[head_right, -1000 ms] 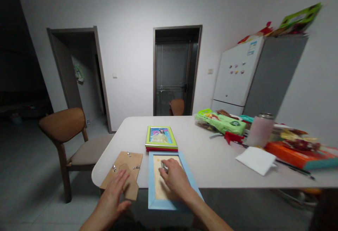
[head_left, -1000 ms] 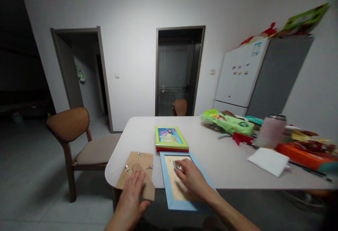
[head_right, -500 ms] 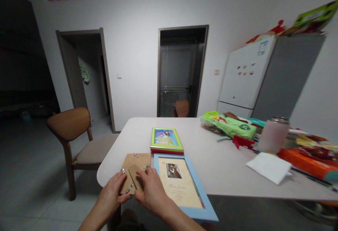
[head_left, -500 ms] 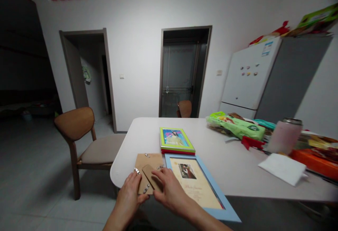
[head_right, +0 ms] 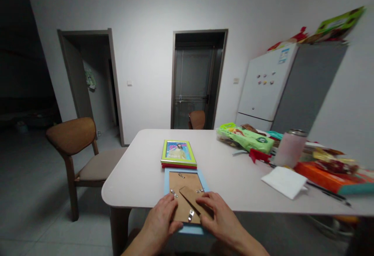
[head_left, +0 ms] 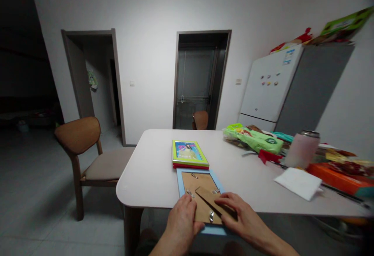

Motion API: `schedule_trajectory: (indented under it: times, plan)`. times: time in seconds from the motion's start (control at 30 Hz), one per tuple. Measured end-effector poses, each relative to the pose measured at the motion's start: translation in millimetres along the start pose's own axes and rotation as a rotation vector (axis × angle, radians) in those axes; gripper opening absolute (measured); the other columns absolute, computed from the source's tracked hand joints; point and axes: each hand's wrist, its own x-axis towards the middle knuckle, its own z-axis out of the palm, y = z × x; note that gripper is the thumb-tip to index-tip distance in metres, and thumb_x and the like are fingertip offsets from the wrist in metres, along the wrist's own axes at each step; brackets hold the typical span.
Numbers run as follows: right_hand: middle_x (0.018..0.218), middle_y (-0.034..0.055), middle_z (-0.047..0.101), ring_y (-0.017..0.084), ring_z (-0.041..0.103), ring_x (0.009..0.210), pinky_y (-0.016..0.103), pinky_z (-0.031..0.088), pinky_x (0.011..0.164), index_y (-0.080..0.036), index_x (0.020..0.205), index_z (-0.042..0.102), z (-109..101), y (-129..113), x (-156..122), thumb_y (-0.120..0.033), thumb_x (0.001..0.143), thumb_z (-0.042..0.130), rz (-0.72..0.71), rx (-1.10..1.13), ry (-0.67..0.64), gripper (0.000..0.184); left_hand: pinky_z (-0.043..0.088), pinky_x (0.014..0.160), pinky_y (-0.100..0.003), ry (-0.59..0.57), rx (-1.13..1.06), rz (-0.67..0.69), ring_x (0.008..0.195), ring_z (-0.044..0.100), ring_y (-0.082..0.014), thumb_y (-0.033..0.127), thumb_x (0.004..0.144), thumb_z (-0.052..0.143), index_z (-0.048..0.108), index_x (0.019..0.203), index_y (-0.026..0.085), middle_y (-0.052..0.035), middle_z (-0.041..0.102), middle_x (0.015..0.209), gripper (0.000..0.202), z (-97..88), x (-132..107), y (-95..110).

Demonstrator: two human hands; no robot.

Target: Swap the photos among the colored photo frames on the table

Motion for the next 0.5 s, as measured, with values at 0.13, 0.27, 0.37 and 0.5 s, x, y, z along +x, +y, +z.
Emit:
schedule_trajectory:
  times: [0.13,0.27,0.37,0.5]
  plan:
    - [0.097,0.0068,0.057,0.021,0.05,0.094,0.032,0.036,0.086,-0.021,0.091,0.063,7,7,4,-0.021,0.061,0.049,-0.004,-0.061,0.008,0.033,0.029,0.096,-0.035,-0.021,0.01,0.006,0.111,0.041,-0.0233,0.017,0.066,0.056,0.054,0.101,0.013,-0.0127,0.049,0.118,0.035,0.6,2,-5]
    - [0.097,0.0075,0.056,0.02,0.049,0.093,0.031,0.036,0.085,-0.021,0.092,0.063,10,11,3,-0.022,0.062,0.048,-0.035,-0.123,0.01,0.034,0.027,0.096,-0.038,-0.036,0.039,0.039,0.11,0.041,-0.0223,0.017,0.069,0.05,0.056,0.094,0.016,-0.0094,0.052,0.114,0.026,0.2,2,-6]
    - [0.095,0.0074,0.057,0.02,0.05,0.091,0.03,0.037,0.083,-0.02,0.091,0.064,11,15,3,-0.022,0.062,0.048,-0.045,-0.157,0.017,0.034,0.023,0.096,-0.043,-0.057,0.065,0.024,0.112,0.039,-0.0228,0.017,0.071,0.047,0.056,0.094,0.018,-0.008,0.053,0.113,0.025,0.7,2,-5]
    - [0.091,0.0071,0.057,0.02,0.05,0.088,0.03,0.037,0.08,-0.02,0.093,0.063,17,15,5,-0.022,0.062,0.048,-0.04,-0.248,0.026,0.035,0.019,0.097,-0.046,-0.068,0.039,0.033,0.117,0.032,-0.0248,0.026,0.07,0.053,0.05,0.106,0.017,-0.0105,0.046,0.121,0.037,1.1,-3,-7]
